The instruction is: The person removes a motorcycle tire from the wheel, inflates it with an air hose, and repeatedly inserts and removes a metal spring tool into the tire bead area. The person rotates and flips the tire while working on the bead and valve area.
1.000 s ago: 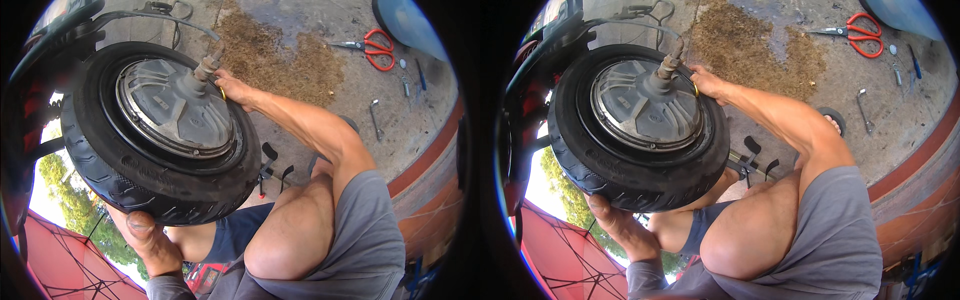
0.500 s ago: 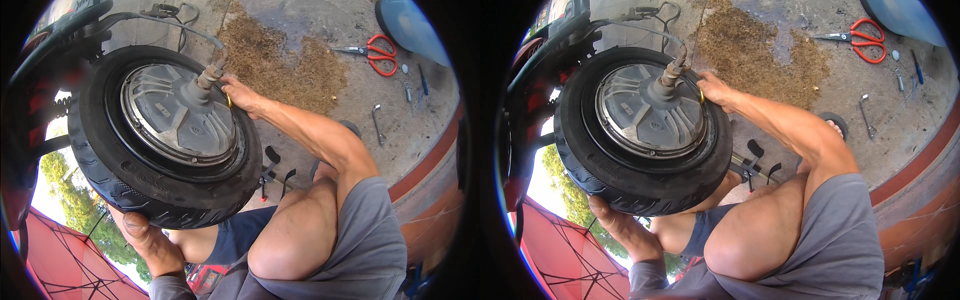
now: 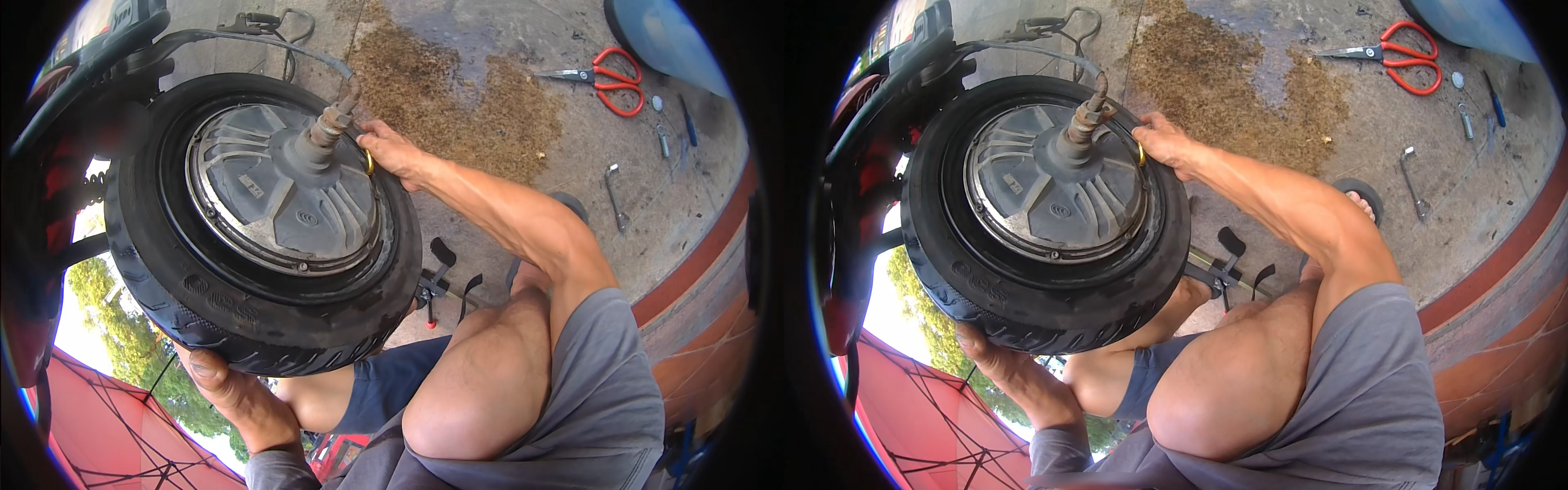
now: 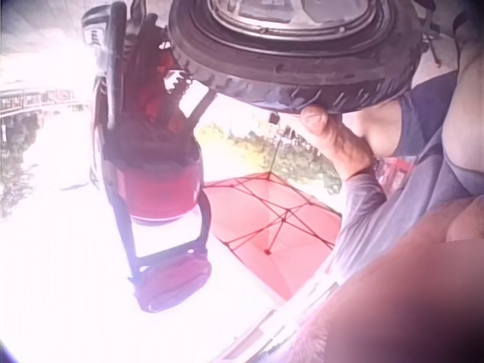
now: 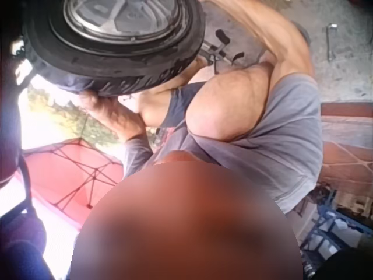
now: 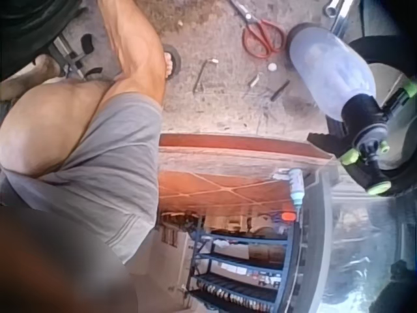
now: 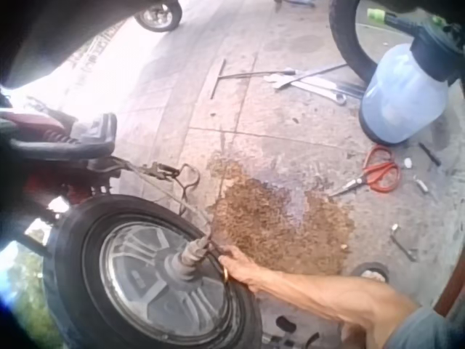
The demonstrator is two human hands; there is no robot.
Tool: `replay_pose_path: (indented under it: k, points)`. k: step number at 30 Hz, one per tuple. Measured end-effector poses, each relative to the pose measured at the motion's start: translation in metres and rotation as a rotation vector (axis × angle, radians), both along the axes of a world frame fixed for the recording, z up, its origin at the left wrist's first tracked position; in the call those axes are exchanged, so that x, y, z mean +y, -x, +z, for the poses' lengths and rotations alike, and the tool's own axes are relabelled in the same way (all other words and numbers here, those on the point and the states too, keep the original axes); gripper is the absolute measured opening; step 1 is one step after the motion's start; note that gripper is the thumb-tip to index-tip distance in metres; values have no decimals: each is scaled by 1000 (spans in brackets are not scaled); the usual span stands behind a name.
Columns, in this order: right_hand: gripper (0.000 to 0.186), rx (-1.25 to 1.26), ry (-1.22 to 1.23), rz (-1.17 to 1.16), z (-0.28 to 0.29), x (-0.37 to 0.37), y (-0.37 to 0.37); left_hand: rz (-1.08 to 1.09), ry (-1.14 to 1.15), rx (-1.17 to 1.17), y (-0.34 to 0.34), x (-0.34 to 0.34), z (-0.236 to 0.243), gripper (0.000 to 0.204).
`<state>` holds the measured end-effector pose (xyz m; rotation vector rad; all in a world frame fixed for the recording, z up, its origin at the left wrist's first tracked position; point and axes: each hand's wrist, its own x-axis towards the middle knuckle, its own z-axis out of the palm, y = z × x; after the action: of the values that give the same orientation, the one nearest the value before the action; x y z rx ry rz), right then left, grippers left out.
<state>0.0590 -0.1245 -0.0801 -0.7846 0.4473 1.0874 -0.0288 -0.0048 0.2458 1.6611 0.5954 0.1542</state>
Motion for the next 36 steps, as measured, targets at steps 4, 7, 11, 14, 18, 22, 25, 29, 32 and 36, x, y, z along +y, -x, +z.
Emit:
replay_pose_path:
  k: [4,7,11,14,18,22,25,29,32,36]
  points:
    - [58,-38,-95,1,12,-10,0,7,26,15,2,1,2,77]
    - [60,-49,-186,-3,10,-11,-4,14,-49,76,3,2,4,94]
    - [63,-39,-360,58,-5,-14,-7,-1,167,-7,-1,-3,4,73]
    - [63,-130,-276,115,-10,-18,2,147,153,-26,-6,-11,3,68]
    - [61,-209,-149,141,-11,-20,10,22,374,-42,-15,-13,3,61]
    - [60,-162,-38,211,-12,-26,5,83,334,-39,-15,-14,-1,62]
    - [63,-190,-27,265,-11,-31,3,152,286,-86,-14,-16,0,62]
    - [58,-210,-19,224,-7,-33,2,56,307,-30,-16,-13,2,64]
    - [57,-192,-65,130,-12,-29,-7,-65,278,11,-12,-9,-1,70]
    - [63,-28,-303,-37,-25,-17,-22,-68,214,66,-3,-5,-1,95]
